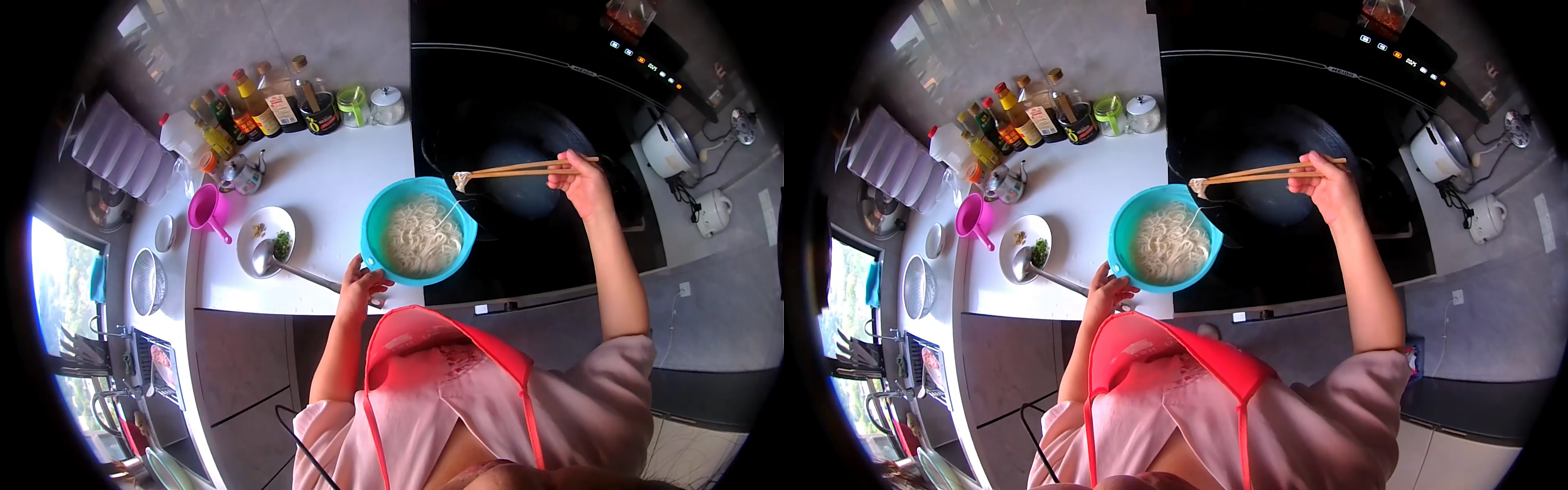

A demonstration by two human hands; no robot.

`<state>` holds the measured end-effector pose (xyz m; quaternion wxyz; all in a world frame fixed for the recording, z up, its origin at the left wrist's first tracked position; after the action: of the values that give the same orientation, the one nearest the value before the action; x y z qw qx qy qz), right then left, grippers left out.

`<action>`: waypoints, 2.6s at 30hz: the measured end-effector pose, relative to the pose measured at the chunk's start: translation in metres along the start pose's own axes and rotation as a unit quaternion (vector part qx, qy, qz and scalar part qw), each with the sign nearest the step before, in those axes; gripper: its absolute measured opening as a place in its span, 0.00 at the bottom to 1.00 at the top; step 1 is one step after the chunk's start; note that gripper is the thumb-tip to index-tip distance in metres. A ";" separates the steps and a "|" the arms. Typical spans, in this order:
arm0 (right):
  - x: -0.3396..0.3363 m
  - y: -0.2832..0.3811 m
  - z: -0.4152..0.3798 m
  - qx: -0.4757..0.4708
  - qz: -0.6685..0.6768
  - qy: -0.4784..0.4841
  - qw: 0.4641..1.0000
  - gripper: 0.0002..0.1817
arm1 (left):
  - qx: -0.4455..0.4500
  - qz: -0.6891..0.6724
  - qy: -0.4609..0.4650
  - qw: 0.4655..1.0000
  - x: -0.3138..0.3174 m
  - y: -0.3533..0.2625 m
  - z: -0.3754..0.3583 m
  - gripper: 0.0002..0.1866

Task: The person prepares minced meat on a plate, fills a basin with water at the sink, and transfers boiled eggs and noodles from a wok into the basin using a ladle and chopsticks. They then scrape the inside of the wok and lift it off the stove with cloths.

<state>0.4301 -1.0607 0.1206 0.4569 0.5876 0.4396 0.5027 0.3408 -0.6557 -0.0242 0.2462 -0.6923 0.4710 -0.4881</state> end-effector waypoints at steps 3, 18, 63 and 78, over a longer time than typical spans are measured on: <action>0.032 0.018 -0.020 -0.025 0.005 0.032 0.999 0.11 | 0.000 0.008 0.007 1.000 -0.003 0.002 0.002 0.25; 0.133 0.009 -0.101 -0.427 -0.517 0.165 0.723 0.08 | -0.004 0.010 0.013 1.000 -0.004 0.001 0.001 0.28; -0.123 -0.059 0.074 0.100 -0.125 -0.058 0.985 0.10 | -0.006 -0.025 -0.048 0.999 0.002 0.002 0.001 0.26; -0.047 -0.030 0.042 0.064 0.000 -0.050 0.997 0.11 | -0.002 -0.025 -0.030 0.999 -0.001 0.003 0.001 0.24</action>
<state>0.4648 -1.1048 0.0795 0.4396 0.6401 0.4478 0.4433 0.3403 -0.6566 -0.0276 0.2467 -0.7183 0.4471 -0.4725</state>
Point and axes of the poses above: each hand's wrist, its own z-axis towards the middle knuckle, its own x-axis out of the palm, y = z × x, the point moved 2 cm from there along z, towards the middle knuckle, and after that the axes turned 9 degrees about -z, right-handed, at the moved point
